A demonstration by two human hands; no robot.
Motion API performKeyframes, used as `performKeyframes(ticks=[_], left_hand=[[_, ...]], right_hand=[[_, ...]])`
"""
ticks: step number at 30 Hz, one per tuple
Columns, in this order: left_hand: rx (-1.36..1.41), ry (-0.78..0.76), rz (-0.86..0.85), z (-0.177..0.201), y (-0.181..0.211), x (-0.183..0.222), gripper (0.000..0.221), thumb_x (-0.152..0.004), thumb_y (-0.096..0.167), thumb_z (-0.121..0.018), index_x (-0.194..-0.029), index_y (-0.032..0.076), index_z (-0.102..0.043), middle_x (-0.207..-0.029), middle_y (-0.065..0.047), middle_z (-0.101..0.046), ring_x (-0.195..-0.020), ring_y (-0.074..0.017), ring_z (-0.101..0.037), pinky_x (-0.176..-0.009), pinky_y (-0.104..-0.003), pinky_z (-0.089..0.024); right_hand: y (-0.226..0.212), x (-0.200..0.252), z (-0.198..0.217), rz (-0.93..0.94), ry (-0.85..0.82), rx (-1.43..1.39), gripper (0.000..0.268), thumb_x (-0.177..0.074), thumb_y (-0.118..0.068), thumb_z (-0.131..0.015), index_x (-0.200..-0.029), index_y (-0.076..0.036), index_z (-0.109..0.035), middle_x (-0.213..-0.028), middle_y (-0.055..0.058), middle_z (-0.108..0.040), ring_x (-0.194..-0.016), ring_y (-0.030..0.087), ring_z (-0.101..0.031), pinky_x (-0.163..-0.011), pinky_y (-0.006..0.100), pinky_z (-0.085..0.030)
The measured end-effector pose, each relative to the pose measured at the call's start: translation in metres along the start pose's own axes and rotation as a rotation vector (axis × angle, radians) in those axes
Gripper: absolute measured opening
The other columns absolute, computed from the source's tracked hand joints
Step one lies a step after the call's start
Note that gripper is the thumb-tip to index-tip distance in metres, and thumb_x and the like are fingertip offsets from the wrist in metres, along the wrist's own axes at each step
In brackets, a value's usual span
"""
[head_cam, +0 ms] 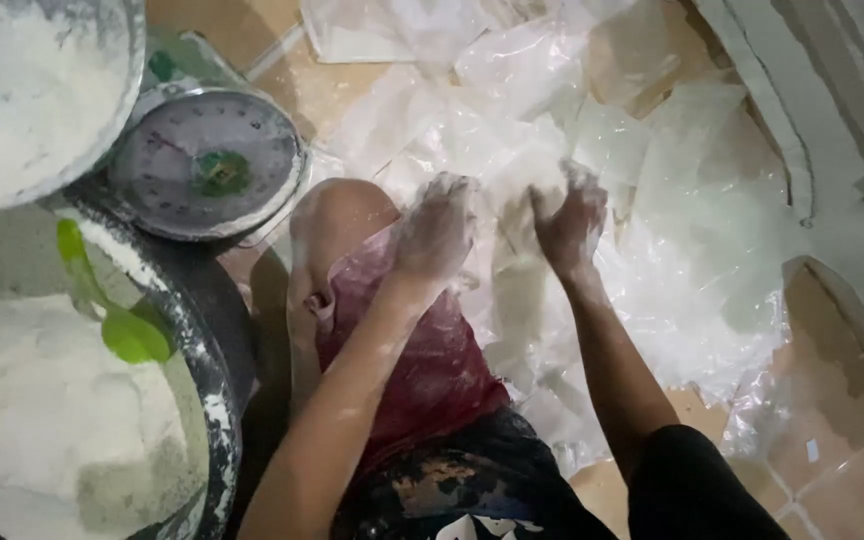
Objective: Manual packaging of white powder into small plastic bags using a scoop and a scale
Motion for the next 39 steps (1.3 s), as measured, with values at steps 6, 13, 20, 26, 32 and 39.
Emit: performKeyframes(ticks=[6, 13, 20, 26, 32, 39], left_hand=[[0.169, -0.08, 0.097, -0.061, -0.028, -0.008, 0.036, -0.093, 0.018, -0.063, -0.129, 0.01, -0.065, -0.12, -0.02, -0.065, -0.115, -0.0417, -0.066, -0.094, -0.05, -0.057], [0.225, -0.02, 0.035, -0.044, -0.03, -0.001, 0.036, -0.091, 0.017, -0.064, -0.126, 0.006, -0.066, -0.119, -0.025, -0.067, -0.122, -0.044, -0.061, -0.103, -0.052, -0.051], [0.291, 0.179, -0.157, 0.027, -0.017, -0.006, 0.038, -0.093, 0.023, -0.07, -0.126, 0.006, -0.07, -0.129, -0.024, -0.065, -0.129, -0.0455, -0.054, -0.111, -0.052, -0.044], [0.355, 0.053, -0.17, 0.126, -0.007, 0.038, 0.043, -0.09, 0.037, -0.066, -0.121, 0.007, -0.071, -0.123, -0.015, -0.072, -0.119, -0.0349, -0.067, -0.101, -0.047, -0.051], [0.612, 0.106, -0.141, 0.188, -0.055, 0.119, 0.043, -0.08, 0.047, -0.07, -0.091, 0.006, -0.071, -0.095, -0.011, -0.076, -0.085, -0.0253, -0.075, -0.073, -0.036, -0.057], [1.324, 0.895, 0.266, 0.207, -0.157, 0.296, 0.044, -0.072, 0.002, -0.088, -0.11, -0.005, -0.066, -0.092, -0.014, -0.073, -0.085, -0.0251, -0.077, -0.069, -0.035, -0.07]], right_hand=[[0.062, -0.017, -0.056, -0.039, -0.154, 0.036, 0.027, -0.097, -0.052, -0.073, -0.099, -0.025, -0.076, -0.088, -0.001, -0.076, -0.095, 0.027, -0.071, -0.082, 0.047, -0.054], [0.022, -0.009, 0.015, 0.187, -0.009, -0.248, 0.01, -0.104, -0.029, -0.075, -0.105, -0.019, -0.075, -0.1, 0.003, -0.077, -0.099, 0.031, -0.071, -0.085, 0.048, -0.053], [-0.034, -0.007, 0.076, 0.35, 0.107, -0.522, 0.005, -0.105, -0.013, -0.073, -0.105, -0.008, -0.072, -0.099, 0.015, -0.071, -0.097, 0.043, -0.068, -0.084, 0.048, -0.055], [-0.1, -0.013, 0.14, 0.531, 0.078, -0.633, 0.007, -0.106, -0.011, -0.068, -0.104, -0.004, -0.07, -0.105, 0.018, -0.071, -0.104, 0.047, -0.068, -0.087, 0.05, -0.054], [-0.229, 0.007, 0.178, 0.716, -0.115, -0.737, 0.015, -0.107, -0.024, -0.065, -0.105, -0.01, -0.07, -0.106, 0.014, -0.072, -0.105, 0.043, -0.069, -0.09, 0.05, -0.053], [-0.409, 0.139, 0.236, 0.931, -0.281, -1.223, 0.025, -0.086, 0.006, -0.05, -0.11, 0.006, -0.051, -0.111, 0.019, -0.056, -0.106, 0.03, -0.056, -0.101, 0.04, -0.049]])
Point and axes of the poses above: each hand's wrist, its own x-axis away from the middle knuckle, its own z-axis out of the back of the hand, y = z × x, the point moved 5 cm from there along -x, towards the middle knuckle
